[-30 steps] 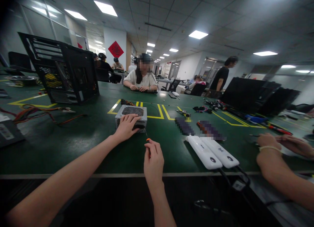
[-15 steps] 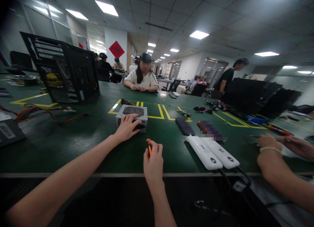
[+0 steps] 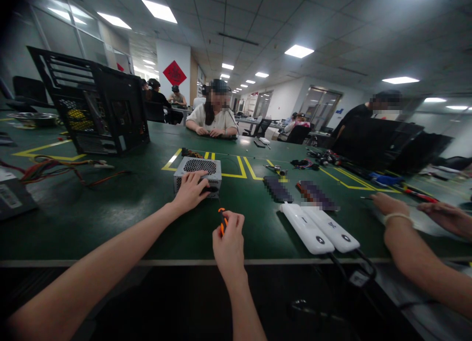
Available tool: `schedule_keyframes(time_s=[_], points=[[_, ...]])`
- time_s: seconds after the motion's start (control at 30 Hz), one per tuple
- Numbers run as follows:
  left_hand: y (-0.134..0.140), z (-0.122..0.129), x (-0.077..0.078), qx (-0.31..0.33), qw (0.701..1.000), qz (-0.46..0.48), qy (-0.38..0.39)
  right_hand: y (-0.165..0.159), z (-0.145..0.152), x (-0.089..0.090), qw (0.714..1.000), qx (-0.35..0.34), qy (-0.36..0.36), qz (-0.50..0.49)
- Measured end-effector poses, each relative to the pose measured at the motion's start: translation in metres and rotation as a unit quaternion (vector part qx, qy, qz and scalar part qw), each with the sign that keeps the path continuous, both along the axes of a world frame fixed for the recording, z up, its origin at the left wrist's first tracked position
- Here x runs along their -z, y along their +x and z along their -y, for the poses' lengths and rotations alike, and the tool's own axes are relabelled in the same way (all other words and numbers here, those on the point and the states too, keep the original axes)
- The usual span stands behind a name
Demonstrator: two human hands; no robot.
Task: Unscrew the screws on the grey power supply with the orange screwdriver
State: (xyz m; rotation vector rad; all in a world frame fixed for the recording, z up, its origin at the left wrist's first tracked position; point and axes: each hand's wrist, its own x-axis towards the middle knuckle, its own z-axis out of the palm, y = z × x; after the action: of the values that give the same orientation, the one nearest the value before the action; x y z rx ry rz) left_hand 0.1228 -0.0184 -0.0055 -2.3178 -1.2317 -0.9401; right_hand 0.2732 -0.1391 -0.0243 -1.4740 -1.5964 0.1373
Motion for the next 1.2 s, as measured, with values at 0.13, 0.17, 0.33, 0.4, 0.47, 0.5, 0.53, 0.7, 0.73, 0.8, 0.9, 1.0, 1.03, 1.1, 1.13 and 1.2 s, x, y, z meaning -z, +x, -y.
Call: schedule_keyframes(time_s=[0.13,0.17,0.33,0.4,0.47,0.5,0.53,0.7,0.73,0.8,0.9,1.0,1.03,1.1,1.13,1.2], points=[[0.0006,0.0004,-0.0004,-0.003,1.000,0.005,0.000,0.0025,0.0003,0.0031,1.000,-0.001,0.005,-0.006],[0.0009,0.0004,-0.0005,-0.004,1.000,0.005,-0.001,0.0033,0.0003,0.0039,1.000,-0.001,0.010,-0.012],[0.0017,-0.0005,-0.0005,-0.012,1.000,-0.003,0.002,0.0048,-0.0004,0.0048,1.000,-0.012,0.007,-0.027],[0.0016,-0.0013,-0.0002,-0.013,1.000,-0.004,0.003,0.0044,-0.0014,0.0039,0.999,-0.025,0.004,-0.031],[0.0014,-0.0019,0.0002,-0.014,1.000,-0.004,0.004,0.0036,-0.0023,0.0029,0.999,-0.029,0.010,-0.030],[0.0013,-0.0022,0.0004,-0.014,1.000,-0.004,0.005,0.0031,-0.0026,0.0025,0.999,-0.026,0.013,-0.029],[0.0012,-0.0023,0.0005,-0.014,1.000,-0.004,0.006,0.0027,-0.0028,0.0022,0.999,-0.023,0.014,-0.026],[0.0013,-0.0023,0.0009,-0.010,1.000,0.003,0.007,0.0028,-0.0015,0.0026,0.999,-0.036,-0.008,-0.017],[0.0013,-0.0023,0.0010,-0.009,1.000,0.004,0.006,0.0033,-0.0010,0.0030,0.999,-0.034,-0.010,-0.017],[0.0014,-0.0024,0.0010,-0.010,1.000,0.006,0.003,0.0043,-0.0003,0.0037,0.999,-0.024,-0.012,-0.019],[0.0015,-0.0026,0.0010,-0.012,1.000,0.006,0.003,0.0054,-0.0001,0.0041,0.999,-0.024,-0.020,-0.036],[0.0015,-0.0027,0.0011,-0.011,1.000,0.005,0.006,0.0053,-0.0008,0.0035,0.997,-0.034,-0.040,-0.059],[0.0015,-0.0028,0.0012,-0.011,1.000,0.005,0.007,0.0051,-0.0012,0.0030,0.996,-0.037,-0.043,-0.063],[0.0014,-0.0029,0.0015,-0.010,1.000,0.007,0.010,0.0042,-0.0019,0.0021,0.997,-0.038,-0.038,-0.057],[0.0014,-0.0030,0.0015,-0.010,1.000,0.008,0.011,0.0037,-0.0022,0.0016,0.998,-0.036,-0.032,-0.049],[0.0012,-0.0030,0.0016,-0.009,1.000,0.006,0.013,0.0027,-0.0025,0.0012,0.999,-0.030,-0.021,-0.034]])
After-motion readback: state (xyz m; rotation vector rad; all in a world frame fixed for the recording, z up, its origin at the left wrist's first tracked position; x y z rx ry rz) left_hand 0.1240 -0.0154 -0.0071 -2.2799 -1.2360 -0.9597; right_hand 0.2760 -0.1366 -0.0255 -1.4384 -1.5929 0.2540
